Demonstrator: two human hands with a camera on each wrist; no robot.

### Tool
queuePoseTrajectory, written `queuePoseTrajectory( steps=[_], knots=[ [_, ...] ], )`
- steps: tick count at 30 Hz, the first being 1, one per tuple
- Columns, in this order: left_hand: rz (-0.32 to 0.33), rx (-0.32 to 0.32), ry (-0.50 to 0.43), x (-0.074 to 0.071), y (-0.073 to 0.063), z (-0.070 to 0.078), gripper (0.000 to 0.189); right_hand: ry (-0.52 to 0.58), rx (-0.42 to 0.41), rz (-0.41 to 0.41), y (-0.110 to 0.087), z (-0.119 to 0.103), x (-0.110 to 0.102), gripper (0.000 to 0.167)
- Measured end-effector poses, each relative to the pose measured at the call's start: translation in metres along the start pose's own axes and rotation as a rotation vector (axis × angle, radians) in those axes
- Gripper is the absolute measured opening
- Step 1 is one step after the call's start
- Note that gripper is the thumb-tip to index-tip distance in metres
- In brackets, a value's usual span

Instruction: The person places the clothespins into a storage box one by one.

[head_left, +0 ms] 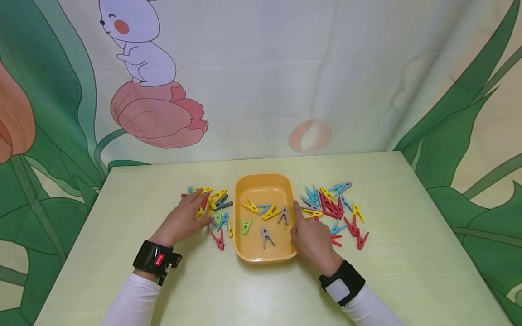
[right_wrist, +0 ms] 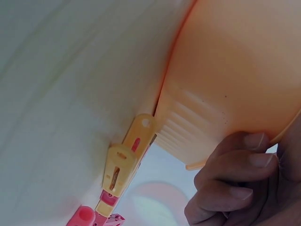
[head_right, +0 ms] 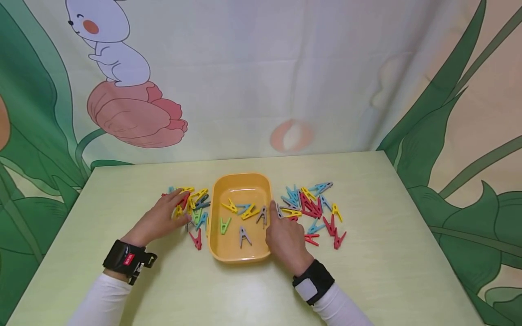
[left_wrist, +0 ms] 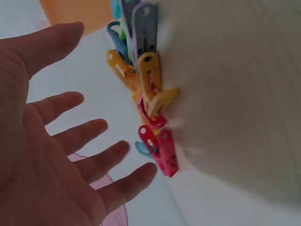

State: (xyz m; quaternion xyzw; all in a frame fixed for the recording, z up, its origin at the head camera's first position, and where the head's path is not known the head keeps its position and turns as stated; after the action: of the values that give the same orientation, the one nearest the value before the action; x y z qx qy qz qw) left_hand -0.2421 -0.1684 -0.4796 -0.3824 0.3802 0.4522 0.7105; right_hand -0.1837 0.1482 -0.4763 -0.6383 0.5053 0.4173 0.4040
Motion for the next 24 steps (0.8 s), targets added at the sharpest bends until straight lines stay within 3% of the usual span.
queuePoseTrajectory(
  steps=[9, 17, 24],
  knots=[
    [-0.098, -0.119, -0.025, 0.014, 0.001, -0.005, 0.067, -0.008, -0.010, 0.011, 0.000, 0.000, 0.001, 0.065],
    [-0.052, -0.071, 0.017, 0.012, 0.003, -0.005, 0.053, -0.008, -0.006, 0.017, 0.001, 0.001, 0.000, 0.064],
    [-0.013, -0.069, -0.019, 0.010, 0.002, -0.007, 0.045, -0.012, 0.005, 0.010, 0.000, 0.001, 0.001, 0.064]
  ],
)
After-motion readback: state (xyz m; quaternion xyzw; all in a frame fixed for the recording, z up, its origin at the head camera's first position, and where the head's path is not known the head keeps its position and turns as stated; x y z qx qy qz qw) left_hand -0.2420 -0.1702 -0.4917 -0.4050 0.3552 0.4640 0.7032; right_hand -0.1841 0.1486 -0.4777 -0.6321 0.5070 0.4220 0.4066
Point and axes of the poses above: each hand's wrist, its own y-axis towards the middle knuckle, its own x-axis out of the palm, z = x × y, the point moved 4 cm from there along y, towards the middle knuckle, and after that the axes turned 6 degrees about -z, right-handed, at the moved point
